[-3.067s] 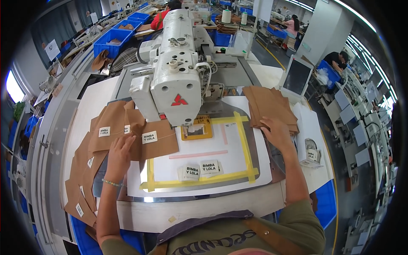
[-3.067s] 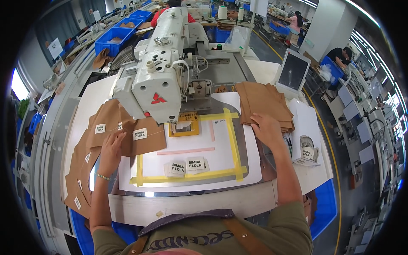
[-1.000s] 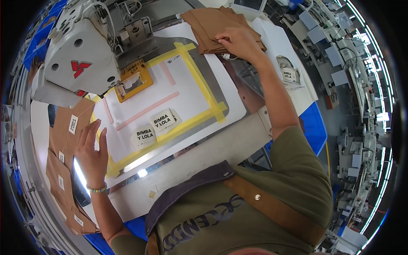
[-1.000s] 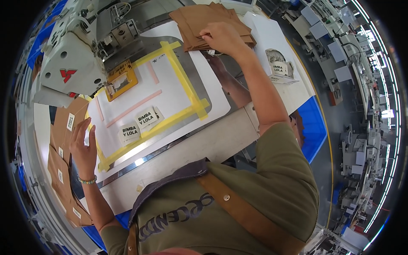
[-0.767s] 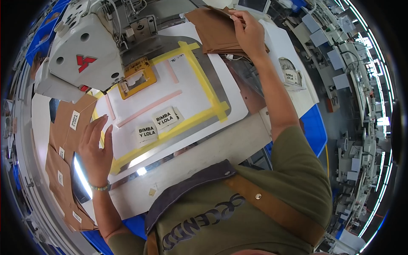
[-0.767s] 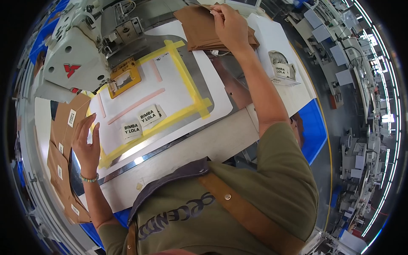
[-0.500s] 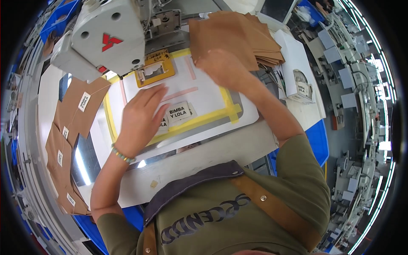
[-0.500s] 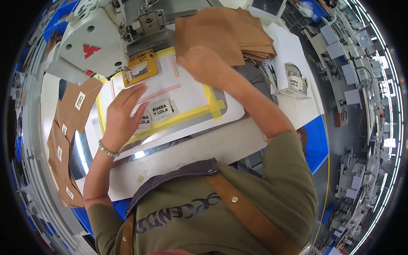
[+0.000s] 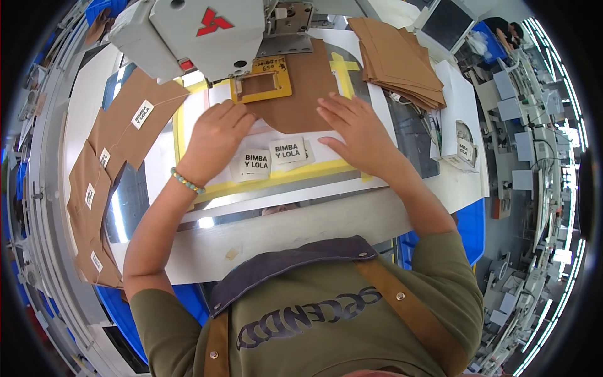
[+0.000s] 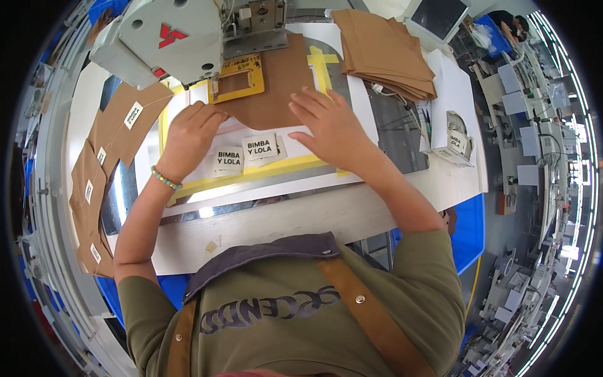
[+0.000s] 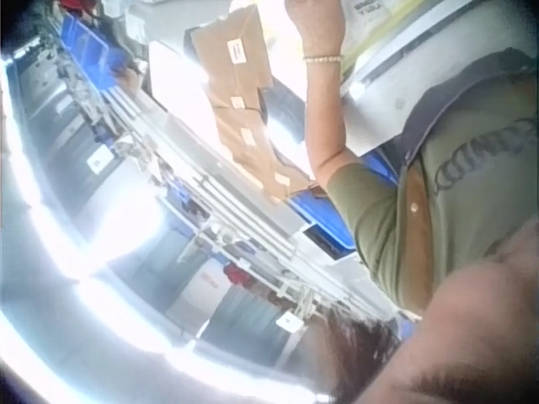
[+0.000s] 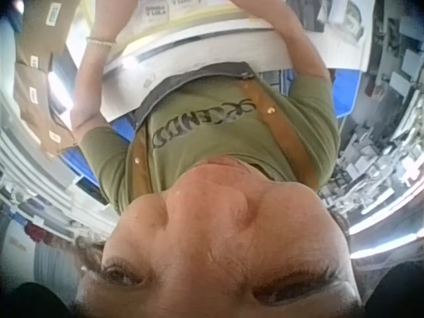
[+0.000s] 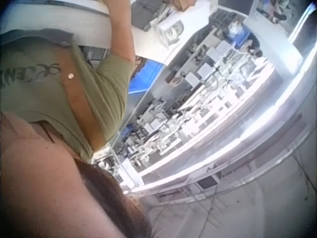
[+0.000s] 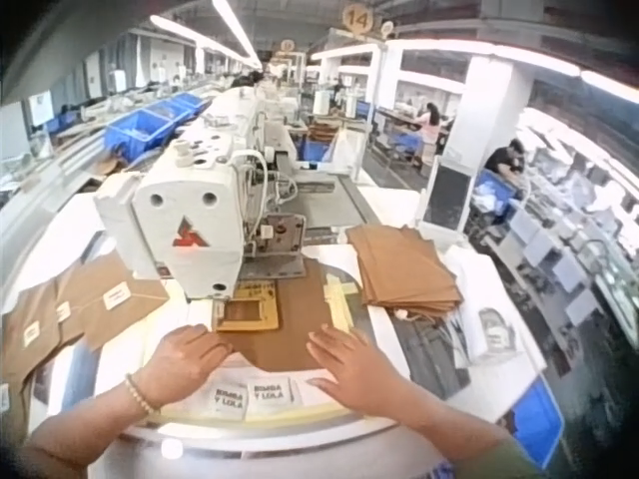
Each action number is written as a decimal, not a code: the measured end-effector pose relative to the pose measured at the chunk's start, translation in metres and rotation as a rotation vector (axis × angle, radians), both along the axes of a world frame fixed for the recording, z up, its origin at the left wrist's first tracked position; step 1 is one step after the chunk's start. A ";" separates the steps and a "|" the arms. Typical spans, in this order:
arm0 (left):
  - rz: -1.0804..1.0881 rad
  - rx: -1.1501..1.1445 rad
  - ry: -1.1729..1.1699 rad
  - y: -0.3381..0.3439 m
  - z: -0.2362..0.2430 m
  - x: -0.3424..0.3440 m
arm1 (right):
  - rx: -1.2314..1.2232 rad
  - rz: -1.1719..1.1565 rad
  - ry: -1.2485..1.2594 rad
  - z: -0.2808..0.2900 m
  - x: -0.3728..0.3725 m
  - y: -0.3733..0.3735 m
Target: Sewing brand labels onto rectangular brown leather components using an industrial sewing machine.
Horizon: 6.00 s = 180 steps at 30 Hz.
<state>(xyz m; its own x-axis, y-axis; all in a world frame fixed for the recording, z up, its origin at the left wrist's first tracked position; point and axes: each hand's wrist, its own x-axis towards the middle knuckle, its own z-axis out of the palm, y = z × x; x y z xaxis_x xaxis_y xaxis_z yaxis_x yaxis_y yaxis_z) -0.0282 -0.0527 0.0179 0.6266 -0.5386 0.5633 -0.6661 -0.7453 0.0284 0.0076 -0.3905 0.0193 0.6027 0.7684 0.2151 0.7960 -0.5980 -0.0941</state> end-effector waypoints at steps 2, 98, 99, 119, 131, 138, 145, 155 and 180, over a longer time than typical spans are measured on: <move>0.053 0.066 0.020 0.021 -0.003 -0.005 | -0.019 0.001 0.022 -0.006 0.003 -0.002; 0.115 0.000 0.380 0.023 -0.007 -0.008 | 0.147 0.232 -0.450 -0.018 0.068 0.109; 0.123 0.021 0.403 0.022 -0.010 -0.005 | 0.169 0.217 -0.366 -0.018 0.066 0.103; 0.200 0.037 0.289 0.027 -0.007 -0.007 | 0.186 0.281 0.131 -0.021 0.071 0.098; -0.667 -0.780 0.393 -0.042 0.123 -0.093 | 0.117 0.285 0.200 -0.011 0.078 0.103; -0.797 -0.763 0.116 -0.066 0.145 -0.106 | 0.095 0.275 0.163 -0.011 0.075 0.105; -0.863 -0.642 -0.124 -0.051 0.132 -0.099 | 0.110 0.257 0.191 -0.015 0.085 0.108; -0.062 -0.217 0.559 0.027 0.053 -0.059 | 0.099 0.197 0.212 -0.019 0.093 0.106; 0.165 0.036 0.470 0.035 -0.011 0.014 | 0.601 -0.249 0.067 -0.038 0.112 -0.029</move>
<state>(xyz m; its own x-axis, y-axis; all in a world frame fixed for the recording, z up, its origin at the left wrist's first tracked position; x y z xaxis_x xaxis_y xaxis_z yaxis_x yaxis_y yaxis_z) -0.0140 -0.0174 0.0068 0.8868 -0.4247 0.1823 -0.4605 -0.8456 0.2699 0.1199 -0.4197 -0.0183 0.7742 0.3619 0.5192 0.6213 -0.5913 -0.5142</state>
